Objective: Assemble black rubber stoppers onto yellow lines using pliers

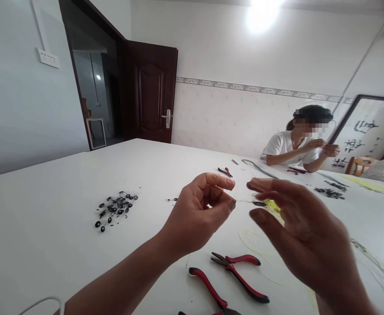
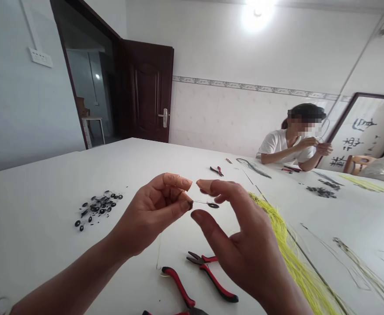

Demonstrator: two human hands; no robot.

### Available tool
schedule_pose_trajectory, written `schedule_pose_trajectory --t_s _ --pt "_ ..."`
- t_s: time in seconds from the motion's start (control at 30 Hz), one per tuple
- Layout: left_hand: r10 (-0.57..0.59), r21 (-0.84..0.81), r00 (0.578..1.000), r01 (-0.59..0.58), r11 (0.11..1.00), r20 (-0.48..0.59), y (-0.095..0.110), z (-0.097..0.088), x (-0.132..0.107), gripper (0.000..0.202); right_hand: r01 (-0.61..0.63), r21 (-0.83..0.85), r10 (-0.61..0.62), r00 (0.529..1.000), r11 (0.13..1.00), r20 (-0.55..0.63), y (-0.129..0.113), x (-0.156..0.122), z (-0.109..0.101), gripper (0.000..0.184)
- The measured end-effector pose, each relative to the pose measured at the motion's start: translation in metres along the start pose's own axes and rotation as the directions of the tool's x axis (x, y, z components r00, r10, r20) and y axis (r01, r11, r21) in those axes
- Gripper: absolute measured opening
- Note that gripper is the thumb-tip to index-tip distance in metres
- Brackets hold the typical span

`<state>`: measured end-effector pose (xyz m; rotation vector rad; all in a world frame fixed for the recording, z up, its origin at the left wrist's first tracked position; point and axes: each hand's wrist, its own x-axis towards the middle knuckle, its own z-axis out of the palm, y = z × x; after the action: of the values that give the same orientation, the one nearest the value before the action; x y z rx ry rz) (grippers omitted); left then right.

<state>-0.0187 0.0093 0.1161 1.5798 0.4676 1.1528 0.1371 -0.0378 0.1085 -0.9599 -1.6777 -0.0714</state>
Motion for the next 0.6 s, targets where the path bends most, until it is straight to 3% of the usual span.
schedule_pose_trajectory --t_s 0.13,0.2,0.33,0.5,0.6 --pt "-0.002 -0.008 0.999 0.002 1.000 -0.045 0.002 0.001 -0.003 0.013 0.029 -0.028 -0.033 0.982 0.999 -0.184 -0.009 0.001 -0.003 0.036" --pt "0.011 -0.025 0.998 -0.012 1.000 -0.058 0.004 0.002 -0.006 0.015 0.021 -0.044 -0.026 0.993 0.999 -0.118 -0.011 0.001 -0.002 0.040" --pt "0.021 -0.080 1.000 -0.019 0.997 0.023 0.006 0.004 -0.009 0.015 0.022 -0.007 -0.021 0.993 1.000 0.119 -0.010 0.000 0.002 0.040" --pt "-0.030 -0.041 0.999 0.031 0.999 0.022 0.009 0.002 -0.010 0.022 0.035 0.003 -0.035 0.999 0.999 0.014 -0.011 -0.004 0.003 0.048" --pt "-0.058 -0.075 0.997 0.062 0.995 0.052 0.011 0.002 -0.011 0.024 0.079 -0.057 -0.078 0.997 0.995 0.013 -0.016 -0.006 0.000 0.047"
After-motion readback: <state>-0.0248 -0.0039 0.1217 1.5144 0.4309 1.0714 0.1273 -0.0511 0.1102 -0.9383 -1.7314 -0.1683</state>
